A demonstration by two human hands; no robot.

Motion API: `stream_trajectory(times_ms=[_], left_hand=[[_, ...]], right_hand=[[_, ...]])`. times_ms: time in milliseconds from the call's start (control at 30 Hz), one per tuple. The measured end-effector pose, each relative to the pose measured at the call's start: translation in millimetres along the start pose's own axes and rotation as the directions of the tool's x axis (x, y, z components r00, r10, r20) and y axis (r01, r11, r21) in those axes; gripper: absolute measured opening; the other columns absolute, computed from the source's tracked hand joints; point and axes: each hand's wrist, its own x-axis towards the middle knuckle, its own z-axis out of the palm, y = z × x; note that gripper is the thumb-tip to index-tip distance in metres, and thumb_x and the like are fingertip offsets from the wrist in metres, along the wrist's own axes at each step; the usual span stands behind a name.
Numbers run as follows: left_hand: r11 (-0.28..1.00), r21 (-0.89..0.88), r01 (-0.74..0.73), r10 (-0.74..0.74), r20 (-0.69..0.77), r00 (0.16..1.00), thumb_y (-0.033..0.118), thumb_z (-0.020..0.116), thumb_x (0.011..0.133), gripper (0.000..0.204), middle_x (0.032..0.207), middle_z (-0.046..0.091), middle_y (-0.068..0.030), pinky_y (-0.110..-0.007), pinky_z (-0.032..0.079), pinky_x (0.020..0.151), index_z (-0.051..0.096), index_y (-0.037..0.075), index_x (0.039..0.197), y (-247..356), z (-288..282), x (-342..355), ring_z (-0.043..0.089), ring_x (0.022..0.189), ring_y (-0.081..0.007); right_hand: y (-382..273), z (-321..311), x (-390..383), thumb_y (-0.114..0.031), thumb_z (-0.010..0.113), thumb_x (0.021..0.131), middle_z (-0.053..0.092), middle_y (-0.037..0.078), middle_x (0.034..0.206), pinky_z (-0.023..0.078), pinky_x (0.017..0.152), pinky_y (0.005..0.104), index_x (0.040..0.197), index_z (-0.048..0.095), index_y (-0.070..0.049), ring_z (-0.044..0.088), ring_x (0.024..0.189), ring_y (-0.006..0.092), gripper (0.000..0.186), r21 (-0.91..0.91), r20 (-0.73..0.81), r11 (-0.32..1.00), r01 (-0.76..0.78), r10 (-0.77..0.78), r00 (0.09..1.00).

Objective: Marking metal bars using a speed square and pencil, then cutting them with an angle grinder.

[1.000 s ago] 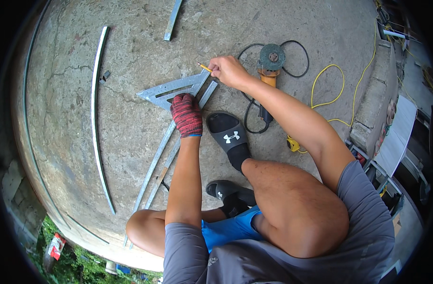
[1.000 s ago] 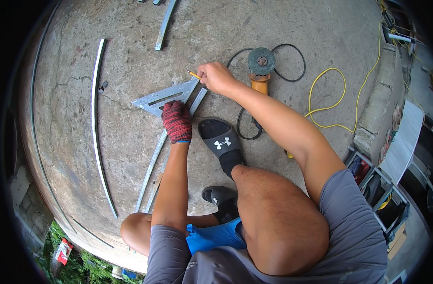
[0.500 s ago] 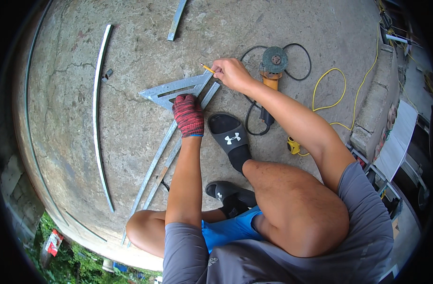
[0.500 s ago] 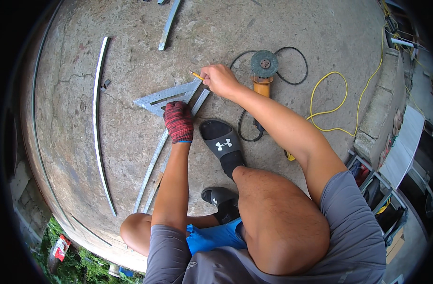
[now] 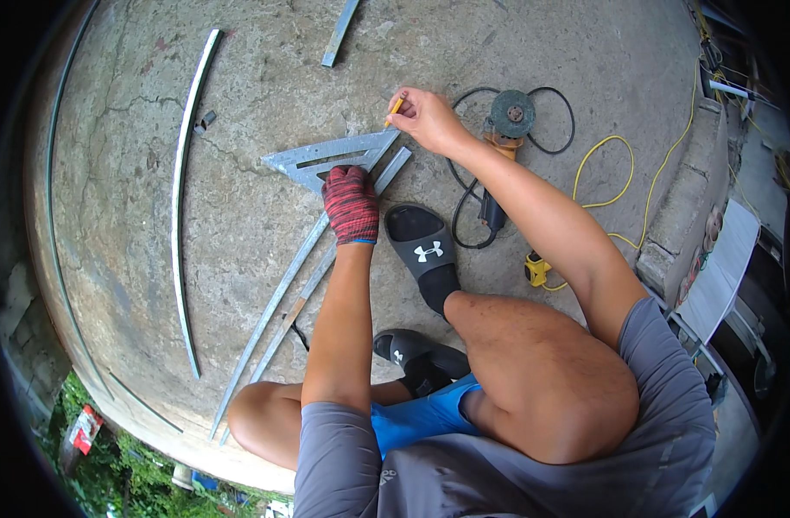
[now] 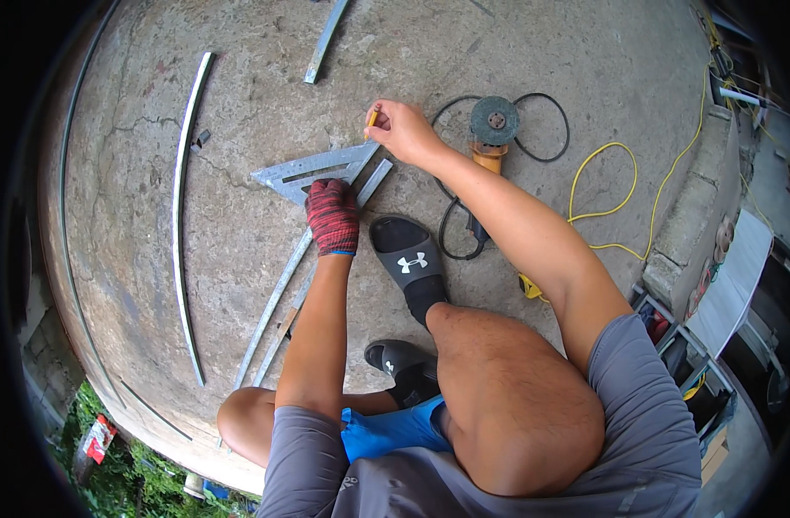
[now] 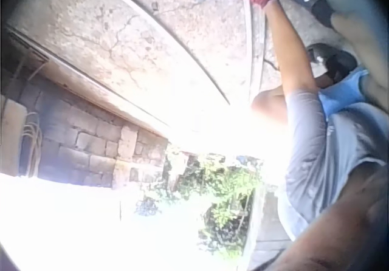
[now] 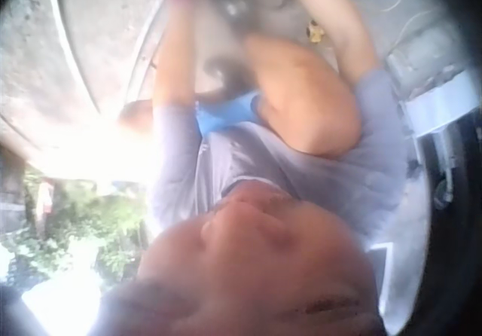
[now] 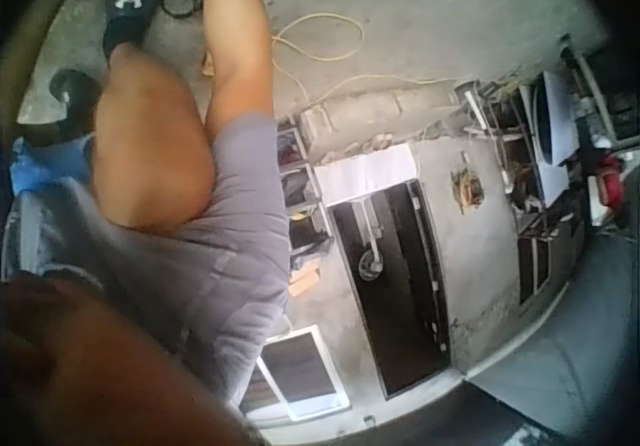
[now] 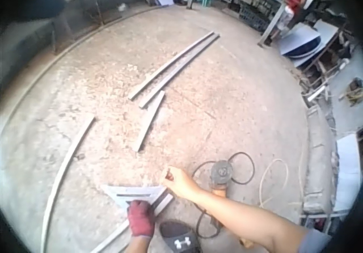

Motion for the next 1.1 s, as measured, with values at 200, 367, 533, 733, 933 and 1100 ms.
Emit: stream_trajectory(times_ms=[200,367,533,733,933,1100], left_hand=[[1.000,-0.016,0.012,-0.012,0.004,1.000,0.009,0.070,0.078,0.009,0.094,0.064,-0.0166,-0.048,0.050,0.079,0.068,0.008,0.087,0.5,-0.3,-0.4,0.062,0.090,-0.0385],[1.000,-0.011,0.020,-0.020,0.008,1.000,0.009,0.070,0.077,0.009,0.093,0.064,-0.0168,-0.049,0.050,0.079,0.068,0.008,0.086,1.8,-0.7,-0.3,0.062,0.090,-0.0387],[1.000,0.001,0.021,-0.021,0.002,1.000,0.008,0.070,0.078,0.009,0.093,0.064,-0.0170,-0.049,0.050,0.079,0.068,0.008,0.086,-1.0,-0.1,-0.1,0.062,0.090,-0.0388],[1.000,0.006,0.023,-0.023,0.012,1.000,0.009,0.070,0.077,0.008,0.093,0.064,-0.0170,-0.048,0.050,0.079,0.068,0.007,0.085,1.5,2.0,2.2,0.062,0.090,-0.0381],[1.000,-0.003,0.028,-0.028,0.003,1.000,0.009,0.071,0.077,0.009,0.093,0.065,-0.0168,-0.048,0.051,0.078,0.068,0.007,0.085,1.2,1.0,0.2,0.063,0.089,-0.0379],[0.999,0.031,0.032,-0.031,-0.009,0.999,0.008,0.072,0.076,0.010,0.094,0.065,-0.0170,-0.047,0.051,0.078,0.068,0.007,0.085,-2.0,1.3,-0.7,0.063,0.089,-0.0380]], right_hand=[[2.6,3.6,-0.7,-0.010,0.071,0.086,0.072,0.010,0.082,0.054,0.072,0.0318,0.094,0.063,-0.002,0.070,0.077,0.0171,0.014,-0.047,0.035,0.998,0.029,-0.027,0.999],[-1.6,-9.7,-4.1,-0.010,0.071,0.086,0.071,0.011,0.080,0.054,0.072,0.0328,0.092,0.063,-0.001,0.070,0.076,0.0185,0.013,-0.074,0.055,0.997,0.017,-0.012,0.998],[-9.5,-18.8,-4.9,-0.010,0.071,0.086,0.071,0.011,0.079,0.053,0.072,0.0330,0.091,0.063,-0.001,0.069,0.076,0.0185,0.013,-0.155,0.091,0.985,0.074,-0.060,0.994],[-7.8,-7.1,0.5,-0.010,0.070,0.086,0.071,0.011,0.080,0.053,0.072,0.0326,0.092,0.064,-0.001,0.069,0.076,0.0186,0.012,-0.073,0.054,0.994,0.076,-0.072,0.996],[-0.4,-18.4,-3.4,-0.011,0.071,0.085,0.071,0.011,0.079,0.052,0.071,0.0339,0.092,0.064,-0.001,0.068,0.074,0.0187,0.014,-0.115,0.075,0.993,0.042,-0.033,0.997],[-2.7,-22.0,-4.8,-0.010,0.071,0.087,0.071,0.009,0.082,0.053,0.071,0.0314,0.094,0.064,-0.002,0.067,0.076,0.0147,0.013,-0.175,0.076,0.984,0.025,-0.012,0.997]])
